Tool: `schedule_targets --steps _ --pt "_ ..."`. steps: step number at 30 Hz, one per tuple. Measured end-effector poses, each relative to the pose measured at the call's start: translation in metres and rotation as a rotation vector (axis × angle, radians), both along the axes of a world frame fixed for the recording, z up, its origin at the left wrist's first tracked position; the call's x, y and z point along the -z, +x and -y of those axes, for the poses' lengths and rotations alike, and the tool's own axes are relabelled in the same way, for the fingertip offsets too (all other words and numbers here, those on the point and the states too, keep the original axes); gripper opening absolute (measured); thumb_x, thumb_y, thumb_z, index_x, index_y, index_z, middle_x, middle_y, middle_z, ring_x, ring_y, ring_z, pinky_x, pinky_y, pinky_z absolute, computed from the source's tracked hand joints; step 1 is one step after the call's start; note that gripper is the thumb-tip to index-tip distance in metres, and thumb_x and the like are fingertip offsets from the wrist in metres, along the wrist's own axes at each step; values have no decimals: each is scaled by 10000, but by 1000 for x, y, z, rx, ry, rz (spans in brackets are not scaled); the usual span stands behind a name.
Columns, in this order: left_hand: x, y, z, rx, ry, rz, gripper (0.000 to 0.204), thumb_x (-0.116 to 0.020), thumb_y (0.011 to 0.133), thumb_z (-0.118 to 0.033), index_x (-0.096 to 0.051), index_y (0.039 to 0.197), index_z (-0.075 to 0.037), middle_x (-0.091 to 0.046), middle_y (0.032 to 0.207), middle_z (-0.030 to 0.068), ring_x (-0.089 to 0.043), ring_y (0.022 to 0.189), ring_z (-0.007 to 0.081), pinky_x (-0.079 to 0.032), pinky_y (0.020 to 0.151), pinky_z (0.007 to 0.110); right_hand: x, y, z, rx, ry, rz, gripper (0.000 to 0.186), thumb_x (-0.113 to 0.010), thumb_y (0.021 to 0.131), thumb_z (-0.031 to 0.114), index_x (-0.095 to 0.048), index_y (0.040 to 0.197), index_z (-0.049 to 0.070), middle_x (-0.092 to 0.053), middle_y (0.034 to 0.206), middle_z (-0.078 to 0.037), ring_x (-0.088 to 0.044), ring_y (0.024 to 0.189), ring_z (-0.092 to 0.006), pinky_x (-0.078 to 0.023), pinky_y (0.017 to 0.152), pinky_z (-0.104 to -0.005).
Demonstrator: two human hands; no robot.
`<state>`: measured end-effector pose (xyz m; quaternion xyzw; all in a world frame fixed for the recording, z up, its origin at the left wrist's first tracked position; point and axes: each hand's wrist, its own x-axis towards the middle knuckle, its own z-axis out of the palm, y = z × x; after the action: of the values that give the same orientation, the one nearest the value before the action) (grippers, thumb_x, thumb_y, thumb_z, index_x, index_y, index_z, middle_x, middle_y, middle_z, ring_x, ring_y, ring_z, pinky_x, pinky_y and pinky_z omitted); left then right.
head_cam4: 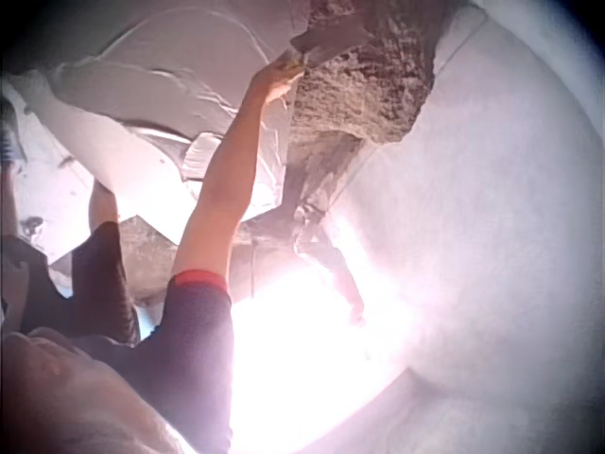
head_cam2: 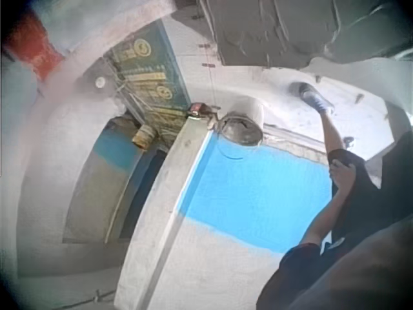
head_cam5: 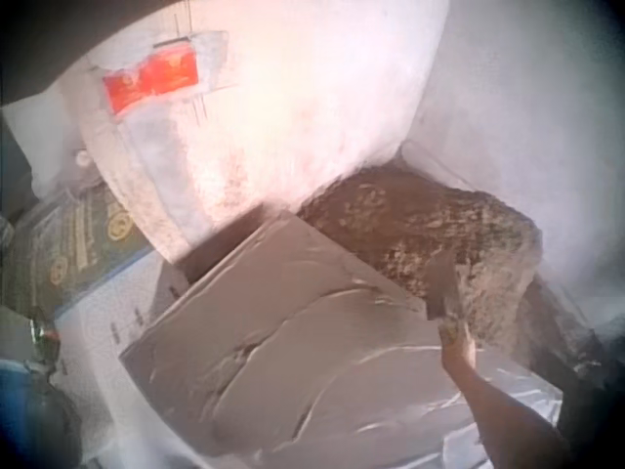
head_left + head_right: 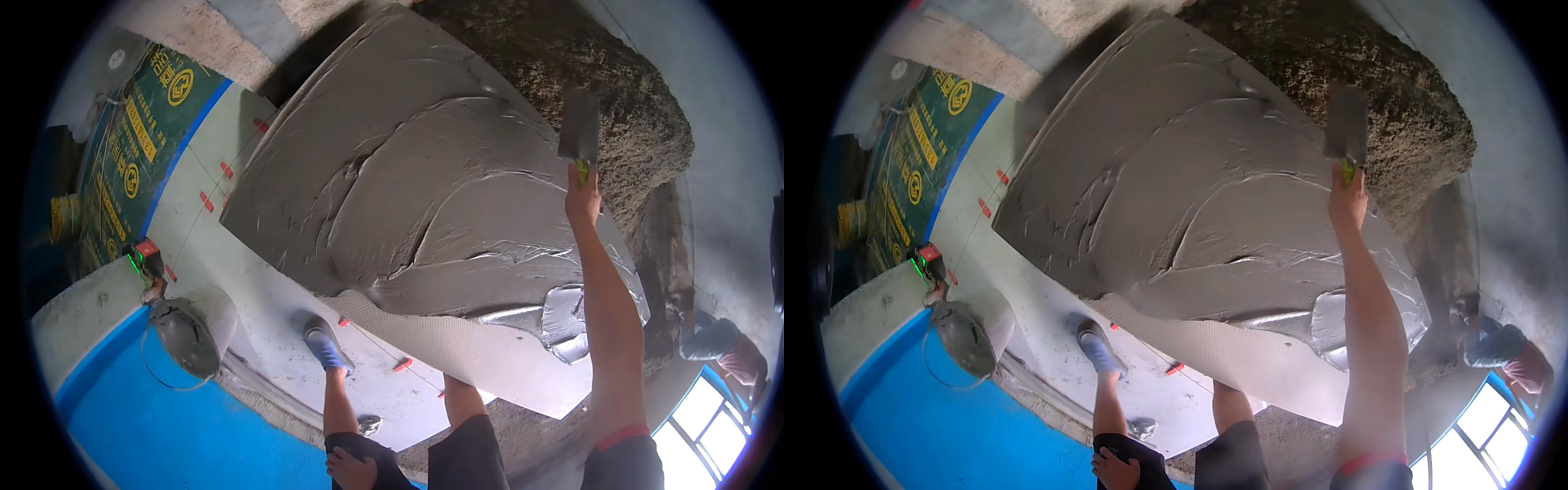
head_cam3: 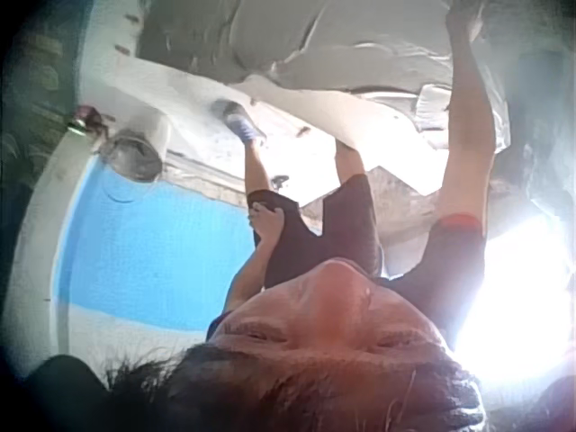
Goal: The person uses a trowel to scoop mortar from a bucket and spread it evenly across the back of a large floor tile.
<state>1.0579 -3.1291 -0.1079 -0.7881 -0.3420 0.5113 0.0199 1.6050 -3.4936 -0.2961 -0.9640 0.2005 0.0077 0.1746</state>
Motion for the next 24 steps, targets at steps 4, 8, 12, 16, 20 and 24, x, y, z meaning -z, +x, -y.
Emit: schedule_targets --steps 4,8,12,16,20,24 --pt "11 -20 -1 39 -8 78 670 -638 729 -368 -488 1208 77 -547 1112 264 -569 997 419 -483 851 512 2 27 -39 -251 56 89 521 -476 957 530 -566 1173 65 -663 960 -212 -660 829 -368 -499 715 -477" --pt "27 -58 -3 142 66 136 736 -646 644 -361 -473 1184 107 -540 1039 254 -558 929 406 -453 806 514 -20 43 -138 -64 507 -457 533 -449 983 521 -569 1197 48 -530 697 -82 -515 554 -169 -415 480 -359" --pt "30 -48 -5 -19 -31 133 718 -667 657 -320 -454 1196 105 -517 1052 253 -541 964 406 -431 827 504 -3 -19 -165 -388 603 -524 596 -408 991 559 -542 1246 37 -489 663 -63 -481 524 -148 -389 453 -334" --pt "23 -51 -12 -52 -28 149 696 -668 665 -297 -446 1193 97 -510 1053 252 -533 977 406 -425 842 503 8 -115 -203 -754 362 -570 637 -372 990 579 -526 1236 11 -657 896 -164 -628 723 -292 -496 662 -456" --pt "20 -54 -16 -58 -49 191 680 -659 674 -290 -444 1194 91 -511 1047 249 -529 987 403 -422 845 510 -28 -179 -227 -923 321 -767 581 -366 994 553 -515 1195 29 -669 906 -249 -647 876 -438 -490 767 -514" --pt "19 -57 -22 -41 -53 248 660 -653 676 -283 -449 1186 83 -511 1031 247 -529 981 398 -421 843 517 -32 -236 -231 -895 249 -822 536 -393 988 534 -500 1149 35 -653 883 -277 -628 890 -476 -486 780 -526"
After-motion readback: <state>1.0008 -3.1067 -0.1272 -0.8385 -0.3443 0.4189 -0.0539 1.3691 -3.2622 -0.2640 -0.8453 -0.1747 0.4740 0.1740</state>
